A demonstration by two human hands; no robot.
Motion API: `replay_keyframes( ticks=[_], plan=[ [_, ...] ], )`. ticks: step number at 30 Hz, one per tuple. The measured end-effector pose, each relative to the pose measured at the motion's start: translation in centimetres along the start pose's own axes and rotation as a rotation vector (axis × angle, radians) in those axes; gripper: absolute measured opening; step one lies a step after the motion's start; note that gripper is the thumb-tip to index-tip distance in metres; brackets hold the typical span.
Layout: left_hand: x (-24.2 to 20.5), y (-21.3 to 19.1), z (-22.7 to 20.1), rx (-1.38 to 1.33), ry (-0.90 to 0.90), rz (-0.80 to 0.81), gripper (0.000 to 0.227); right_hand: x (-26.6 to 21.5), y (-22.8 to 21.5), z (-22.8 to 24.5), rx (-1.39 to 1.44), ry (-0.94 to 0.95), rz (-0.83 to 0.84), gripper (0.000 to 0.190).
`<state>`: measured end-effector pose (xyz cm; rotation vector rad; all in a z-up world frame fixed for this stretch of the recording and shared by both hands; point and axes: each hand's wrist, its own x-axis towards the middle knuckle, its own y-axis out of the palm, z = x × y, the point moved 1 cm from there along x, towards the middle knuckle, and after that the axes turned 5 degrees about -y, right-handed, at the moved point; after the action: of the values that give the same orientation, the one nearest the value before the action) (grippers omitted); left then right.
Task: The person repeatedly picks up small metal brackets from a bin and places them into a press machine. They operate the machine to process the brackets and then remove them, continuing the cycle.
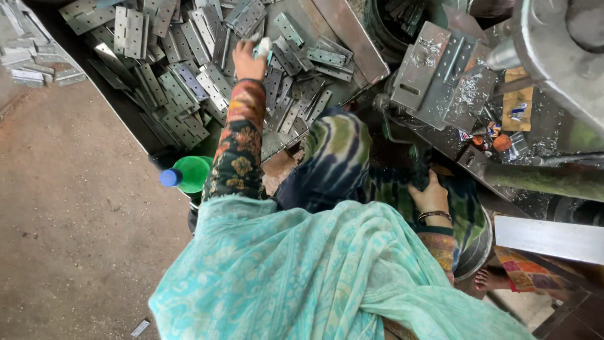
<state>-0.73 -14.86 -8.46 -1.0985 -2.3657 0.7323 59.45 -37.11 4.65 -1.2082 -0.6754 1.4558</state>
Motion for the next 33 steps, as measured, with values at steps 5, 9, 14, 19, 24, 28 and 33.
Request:
replay_keyframes(
  ticks=[5, 9, 14, 19, 24, 28, 33],
  plan=[
    [-6.9, -2.3, -0.6, 0.316, 0.057, 0.083, 0.049, 0.1, 0.0, 0.7, 0.036, -0.036, 0.013, 0.086],
    [-10.8, -3.3, -3.6, 0.632, 0.086, 0.072, 0.05, 0.1, -0.2, 1.6, 0.014, 0.028, 0.059, 0.091],
    [-13.1, -6.0, -6.9, 0.51, 0.039, -0.083, 0.066, -0.7, -0.9, 3.2, 0.045, 0.141, 0.136, 0.087],
    [-13.7, -8.8, -8.0, 0.548, 0.025, -0.079, 0.073, -1.2, -1.8, 4.4, 0.078, 0.099, 0.126, 0.084],
    [-13.0, -9.2, -5.3, 0.41, -0.081, -0.045, 0.088, -1.5, -1.5, 4.7, 0.111, 0.07, 0.087, 0.082],
    [-12.4, -8.4, -2.7, 0.393, -0.085, -0.118, 0.108, -1.4, -1.3, 5.0, 0.138, 0.057, 0.077, 0.077],
    [-11.6, -6.1, -3.7, 0.38, -0.156, -0.064, 0.11, -1.5, -0.4, 5.2, 0.147, 0.074, 0.058, 0.07]
  ],
)
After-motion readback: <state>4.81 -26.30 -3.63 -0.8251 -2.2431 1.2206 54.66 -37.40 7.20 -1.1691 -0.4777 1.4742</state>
